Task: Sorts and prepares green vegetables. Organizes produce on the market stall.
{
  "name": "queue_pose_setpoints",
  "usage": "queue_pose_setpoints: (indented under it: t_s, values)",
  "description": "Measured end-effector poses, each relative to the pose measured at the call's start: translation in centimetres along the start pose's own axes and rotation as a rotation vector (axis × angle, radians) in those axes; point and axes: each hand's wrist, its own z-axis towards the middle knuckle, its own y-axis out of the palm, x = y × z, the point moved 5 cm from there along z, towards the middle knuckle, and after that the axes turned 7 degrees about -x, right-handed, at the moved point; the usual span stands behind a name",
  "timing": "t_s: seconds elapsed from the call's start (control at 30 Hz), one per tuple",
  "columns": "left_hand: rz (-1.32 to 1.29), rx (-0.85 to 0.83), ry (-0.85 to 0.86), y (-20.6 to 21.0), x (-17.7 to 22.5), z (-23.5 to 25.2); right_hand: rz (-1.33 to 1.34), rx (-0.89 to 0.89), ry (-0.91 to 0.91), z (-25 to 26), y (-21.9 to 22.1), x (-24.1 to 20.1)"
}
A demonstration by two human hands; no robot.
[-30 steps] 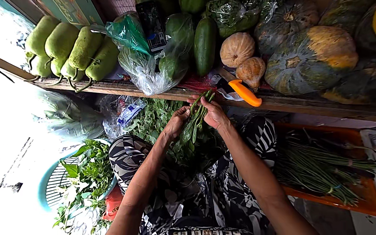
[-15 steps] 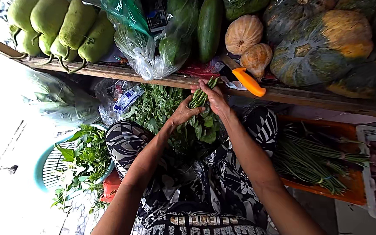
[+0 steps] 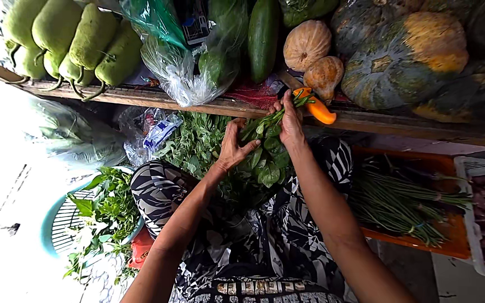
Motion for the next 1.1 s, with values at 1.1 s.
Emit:
queue_pose_setpoints:
  t_s: [1.1]
  values:
    - [0.438, 0.085, 0.215, -0.6, 2.2, 0.8, -0.348, -0.138, -0.157, -2.1, 1.7, 1.0]
